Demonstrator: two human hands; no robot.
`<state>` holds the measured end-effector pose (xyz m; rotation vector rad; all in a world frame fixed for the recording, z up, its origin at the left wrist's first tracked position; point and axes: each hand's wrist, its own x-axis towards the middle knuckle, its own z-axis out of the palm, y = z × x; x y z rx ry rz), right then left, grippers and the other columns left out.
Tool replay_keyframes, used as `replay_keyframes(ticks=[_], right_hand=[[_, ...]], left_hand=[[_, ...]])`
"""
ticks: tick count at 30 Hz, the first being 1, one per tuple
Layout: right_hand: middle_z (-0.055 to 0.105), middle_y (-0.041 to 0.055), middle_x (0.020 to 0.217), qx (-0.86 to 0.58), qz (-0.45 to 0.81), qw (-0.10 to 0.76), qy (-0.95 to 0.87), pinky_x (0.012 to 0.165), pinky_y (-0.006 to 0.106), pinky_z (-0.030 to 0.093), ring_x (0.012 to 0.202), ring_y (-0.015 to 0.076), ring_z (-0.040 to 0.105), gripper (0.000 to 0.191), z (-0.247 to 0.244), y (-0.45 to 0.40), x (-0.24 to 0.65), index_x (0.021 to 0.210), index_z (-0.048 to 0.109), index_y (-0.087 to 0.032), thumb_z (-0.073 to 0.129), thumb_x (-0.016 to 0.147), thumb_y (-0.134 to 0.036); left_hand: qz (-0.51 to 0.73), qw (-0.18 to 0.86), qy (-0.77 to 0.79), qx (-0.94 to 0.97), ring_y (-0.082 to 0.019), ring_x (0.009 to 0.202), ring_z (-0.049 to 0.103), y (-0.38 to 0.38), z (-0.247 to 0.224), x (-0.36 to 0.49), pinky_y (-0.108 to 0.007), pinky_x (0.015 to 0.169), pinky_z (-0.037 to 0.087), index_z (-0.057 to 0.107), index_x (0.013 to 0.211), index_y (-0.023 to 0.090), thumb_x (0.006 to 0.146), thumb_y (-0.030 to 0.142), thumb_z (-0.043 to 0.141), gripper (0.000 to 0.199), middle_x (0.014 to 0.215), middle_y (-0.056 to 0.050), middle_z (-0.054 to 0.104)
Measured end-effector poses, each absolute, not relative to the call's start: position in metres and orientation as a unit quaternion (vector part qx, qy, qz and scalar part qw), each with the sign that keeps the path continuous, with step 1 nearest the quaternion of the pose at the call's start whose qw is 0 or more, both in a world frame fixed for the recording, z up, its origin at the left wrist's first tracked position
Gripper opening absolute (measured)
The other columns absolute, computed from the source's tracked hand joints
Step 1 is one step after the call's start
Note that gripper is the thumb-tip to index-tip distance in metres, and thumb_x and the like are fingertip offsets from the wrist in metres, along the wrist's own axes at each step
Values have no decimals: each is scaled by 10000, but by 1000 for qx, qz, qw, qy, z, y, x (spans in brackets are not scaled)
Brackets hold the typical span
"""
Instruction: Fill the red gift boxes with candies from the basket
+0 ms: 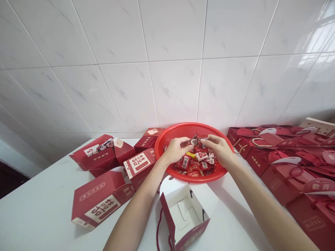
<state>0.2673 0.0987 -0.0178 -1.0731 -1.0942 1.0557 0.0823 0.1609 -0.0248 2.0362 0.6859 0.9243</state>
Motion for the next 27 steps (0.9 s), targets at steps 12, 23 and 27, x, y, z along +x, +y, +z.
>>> replay_keyframes(ticks=[12, 23, 27], right_hand=[[732, 62, 983, -438, 498, 577, -476, 674, 299, 535, 868, 211, 670, 363, -17, 98, 268, 880, 717, -192, 836, 642, -440], [739, 39, 827, -394, 559, 563, -465, 669, 287, 537, 715, 167, 670, 330, -17, 99, 275, 837, 733, -185, 874, 618, -388], [747, 47, 827, -376, 580, 566, -449, 664, 289, 549, 713, 171, 679, 292, -15, 99, 274, 838, 731, -184, 861, 636, -350]], left_hand=[[356, 381, 272, 809, -239, 927, 667, 157, -20, 81, -318, 833, 510, 709, 932, 149, 835, 444, 682, 312, 951, -65, 735], [343, 421, 237, 806, -231, 893, 672, 155, -16, 79, -317, 805, 510, 720, 919, 144, 812, 473, 715, 345, 916, -54, 727], [355, 420, 236, 801, -244, 927, 680, 154, -16, 80, -334, 838, 521, 739, 944, 142, 826, 461, 707, 341, 958, -69, 745]])
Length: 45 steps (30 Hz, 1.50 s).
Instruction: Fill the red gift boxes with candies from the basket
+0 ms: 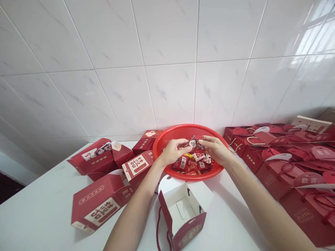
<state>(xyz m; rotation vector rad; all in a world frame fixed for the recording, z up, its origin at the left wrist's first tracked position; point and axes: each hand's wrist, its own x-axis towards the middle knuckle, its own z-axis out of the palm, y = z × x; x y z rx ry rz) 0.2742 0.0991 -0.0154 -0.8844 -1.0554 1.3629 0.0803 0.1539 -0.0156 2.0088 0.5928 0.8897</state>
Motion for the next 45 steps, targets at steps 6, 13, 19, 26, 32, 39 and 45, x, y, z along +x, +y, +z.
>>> replay_keyframes(ticks=[6, 13, 19, 26, 32, 39, 45], right_hand=[[752, 41, 912, -399, 564, 582, -428, 635, 253, 551, 723, 151, 671, 289, -17, 101, 275, 868, 721, -199, 853, 631, -299], [748, 33, 936, -409, 551, 596, -418, 681, 301, 560, 760, 179, 686, 273, -16, 99, 271, 818, 721, -220, 857, 602, -318], [738, 42, 902, -425, 498, 658, -374, 703, 312, 552, 849, 217, 669, 290, -23, 106, 275, 765, 692, -212, 848, 566, -354], [680, -4, 757, -448, 470, 691, -318, 619, 280, 487, 721, 167, 602, 240, -24, 107, 274, 650, 613, -223, 812, 559, -323], [685, 4, 717, -461, 465, 690, -308, 632, 296, 490, 749, 193, 625, 156, -21, 106, 272, 626, 625, -231, 756, 559, -280], [679, -8, 738, -458, 462, 686, -326, 677, 302, 480, 740, 177, 612, 191, -26, 108, 275, 674, 641, -228, 774, 550, -287], [664, -16, 716, -488, 445, 665, -349, 604, 277, 427, 695, 159, 584, 210, -29, 109, 277, 668, 614, -227, 769, 556, -312]], left_hand=[[375, 448, 258, 769, -259, 950, 699, 154, -16, 83, -351, 862, 542, 756, 990, 142, 809, 526, 711, 426, 996, -87, 763], [370, 431, 267, 778, -263, 989, 693, 157, -20, 83, -371, 917, 528, 740, 1019, 142, 822, 505, 703, 415, 1029, -87, 756], [272, 404, 291, 823, -244, 958, 691, 156, -25, 82, -346, 864, 527, 703, 1076, 150, 856, 443, 659, 369, 1029, -88, 748], [54, 344, 271, 897, -225, 866, 701, 150, -29, 82, -289, 773, 515, 719, 1060, 197, 817, 348, 679, 289, 994, -55, 763], [-6, 259, 292, 921, -313, 1273, 560, 143, -30, 85, -377, 1065, 428, 562, 1369, 192, 755, 377, 723, 661, 1422, -120, 580], [-32, 227, 293, 928, -343, 1364, 471, 144, -33, 88, -417, 1115, 383, 508, 1418, 189, 779, 422, 688, 703, 1496, -140, 501], [-15, 199, 287, 937, -340, 1221, 577, 140, -35, 91, -391, 1017, 447, 611, 1294, 198, 773, 412, 694, 569, 1327, -130, 639]])
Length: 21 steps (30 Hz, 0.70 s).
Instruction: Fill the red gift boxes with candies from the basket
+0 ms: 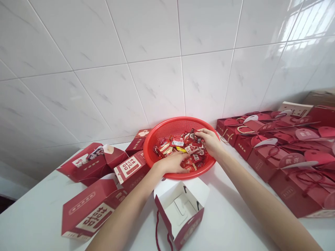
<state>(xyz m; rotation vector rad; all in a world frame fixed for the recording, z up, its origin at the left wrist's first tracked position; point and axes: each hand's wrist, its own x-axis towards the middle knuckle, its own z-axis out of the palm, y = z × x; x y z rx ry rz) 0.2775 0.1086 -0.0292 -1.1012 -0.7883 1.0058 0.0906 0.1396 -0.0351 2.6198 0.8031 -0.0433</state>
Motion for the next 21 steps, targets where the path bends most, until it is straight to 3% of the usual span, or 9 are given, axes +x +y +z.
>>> replay_keyframes(ticks=[6, 13, 21], right_hand=[[633, -25, 637, -480, 482, 649, -340, 532, 265, 430, 570, 131, 539, 197, -26, 104, 274, 670, 608, -228, 773, 571, -267], [644, -7, 630, -459, 497, 653, -340, 561, 287, 503, 620, 166, 599, 171, -24, 102, 271, 669, 597, -228, 759, 617, -249], [663, 12, 725, -487, 482, 655, -319, 557, 280, 501, 688, 173, 610, 113, -19, 100, 271, 682, 629, -222, 736, 644, -227]], left_hand=[[-19, 193, 285, 939, -331, 1197, 585, 134, -35, 91, -374, 981, 455, 525, 1409, 229, 787, 363, 674, 653, 1314, -126, 644], [-30, 217, 281, 934, -305, 1111, 638, 131, -32, 93, -346, 915, 477, 535, 1386, 219, 773, 263, 647, 625, 1313, -118, 654], [-43, 204, 279, 937, -277, 825, 669, 133, -30, 98, -304, 708, 470, 504, 1433, 203, 766, 248, 613, 677, 955, -75, 738]])
